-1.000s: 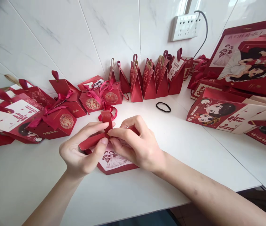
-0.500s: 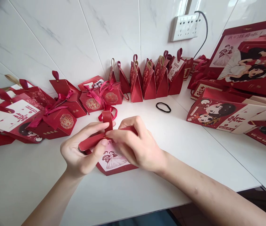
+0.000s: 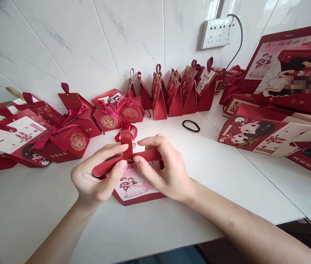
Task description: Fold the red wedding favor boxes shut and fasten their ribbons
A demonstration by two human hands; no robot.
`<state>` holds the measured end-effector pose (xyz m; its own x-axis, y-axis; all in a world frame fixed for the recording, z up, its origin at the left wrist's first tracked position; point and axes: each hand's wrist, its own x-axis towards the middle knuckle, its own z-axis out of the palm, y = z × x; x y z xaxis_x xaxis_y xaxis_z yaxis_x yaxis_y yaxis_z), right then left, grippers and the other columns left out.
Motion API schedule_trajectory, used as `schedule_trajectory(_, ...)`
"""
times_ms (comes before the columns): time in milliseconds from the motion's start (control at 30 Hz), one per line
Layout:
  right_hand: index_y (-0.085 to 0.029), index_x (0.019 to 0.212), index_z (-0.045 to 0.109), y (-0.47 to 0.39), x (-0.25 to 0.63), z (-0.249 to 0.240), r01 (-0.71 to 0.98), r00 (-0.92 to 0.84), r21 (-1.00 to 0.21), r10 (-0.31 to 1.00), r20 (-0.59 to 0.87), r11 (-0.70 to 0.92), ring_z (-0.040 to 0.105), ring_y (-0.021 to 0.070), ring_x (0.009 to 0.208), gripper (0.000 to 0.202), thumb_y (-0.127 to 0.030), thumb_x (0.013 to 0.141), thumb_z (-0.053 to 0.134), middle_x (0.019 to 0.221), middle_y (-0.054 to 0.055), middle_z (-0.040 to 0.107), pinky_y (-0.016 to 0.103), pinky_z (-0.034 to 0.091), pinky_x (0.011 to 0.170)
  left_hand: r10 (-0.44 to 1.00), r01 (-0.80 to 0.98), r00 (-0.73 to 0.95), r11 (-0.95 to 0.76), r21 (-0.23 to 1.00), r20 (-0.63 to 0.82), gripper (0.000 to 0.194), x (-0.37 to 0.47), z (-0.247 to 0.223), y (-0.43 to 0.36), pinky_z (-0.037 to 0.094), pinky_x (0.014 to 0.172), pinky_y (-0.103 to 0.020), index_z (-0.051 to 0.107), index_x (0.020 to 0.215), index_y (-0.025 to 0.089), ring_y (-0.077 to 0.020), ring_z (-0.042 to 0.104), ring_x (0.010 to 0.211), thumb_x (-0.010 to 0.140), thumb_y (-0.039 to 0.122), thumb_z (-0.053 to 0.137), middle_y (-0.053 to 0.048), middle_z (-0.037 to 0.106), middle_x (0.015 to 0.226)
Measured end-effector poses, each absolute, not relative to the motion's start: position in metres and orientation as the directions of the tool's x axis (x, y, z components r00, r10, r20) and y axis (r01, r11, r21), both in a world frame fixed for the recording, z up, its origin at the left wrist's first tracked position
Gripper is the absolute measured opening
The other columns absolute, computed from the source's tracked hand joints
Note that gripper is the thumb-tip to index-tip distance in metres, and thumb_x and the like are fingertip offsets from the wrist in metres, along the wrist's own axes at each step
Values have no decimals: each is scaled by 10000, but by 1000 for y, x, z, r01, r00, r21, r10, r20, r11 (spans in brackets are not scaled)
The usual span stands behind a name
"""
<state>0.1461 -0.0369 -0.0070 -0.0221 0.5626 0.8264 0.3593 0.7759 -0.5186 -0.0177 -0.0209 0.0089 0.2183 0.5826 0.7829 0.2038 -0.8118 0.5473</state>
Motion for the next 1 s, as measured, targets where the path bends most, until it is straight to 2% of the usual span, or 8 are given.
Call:
schedule_trajectory(133,-208,1087,477,-38,145,-8,279,-17,-561,588,809,780,559,103,612,312,-150,831,645,811,-12,572,232,482,523,598,174,223,-801,573,769,293,-18,9,-21,603,727,-185,717,1019,195,-127,718,815,772,62,632,-11,755,959)
schedule_trajectory(233,-199,1071,497,-39,145,-5,258,-24,-586,612,791,768,593,103,625,294,-145,822,642,803,-7,618,227,506,539,599,185,226,-801,570,768,282,-17,10,-22,611,723,-192,720,1014,189,-137,722,816,777,67,626,-17,759,959)
schedule_trajectory(333,-209,1011,500,-40,144,-1,215,-17,-692,711,703,689,534,80,498,230,-144,832,629,631,-65,574,183,418,421,611,215,227,-791,573,759,273,-18,11,-23,623,703,-206,728,1007,192,-155,730,807,779,81,626,-19,767,969)
schedule_trajectory(433,-213,971,498,-40,144,1,194,-6,-739,754,656,645,464,69,441,206,-158,822,629,562,-90,510,172,340,371,627,234,236,-778,582,743,297,-18,13,-24,630,692,-201,736,1026,206,-154,738,775,778,84,626,-9,775,974)
schedule_trajectory(567,-223,945,494,-40,144,1,175,6,-778,789,614,603,390,68,413,210,-181,800,640,529,-100,450,173,307,352,672,221,228,-740,635,704,336,-19,14,-25,630,623,-185,743,1047,237,-145,739,692,769,78,643,13,781,918)
schedule_trajectory(700,-212,773,483,-39,144,3,83,9,-881,883,469,466,374,57,396,179,-231,768,661,524,-80,477,164,313,337,708,209,182,-706,677,682,317,-17,12,-26,591,482,-190,756,1025,239,-130,688,536,761,92,661,28,770,731)
schedule_trajectory(833,-177,644,515,-36,146,8,69,-67,-918,920,386,390,422,58,436,191,-255,754,651,546,-44,523,164,344,376,728,218,173,-685,695,663,331,-17,10,-28,515,392,-166,750,1056,255,-85,579,420,770,113,663,55,702,571)
schedule_trajectory(1000,-162,742,653,-35,149,9,72,-143,-861,860,490,503,566,91,546,36,-176,761,626,665,-7,663,185,458,489,715,203,185,-699,686,674,336,-18,11,-29,532,402,-186,752,1045,261,-92,580,419,767,99,655,59,692,563)
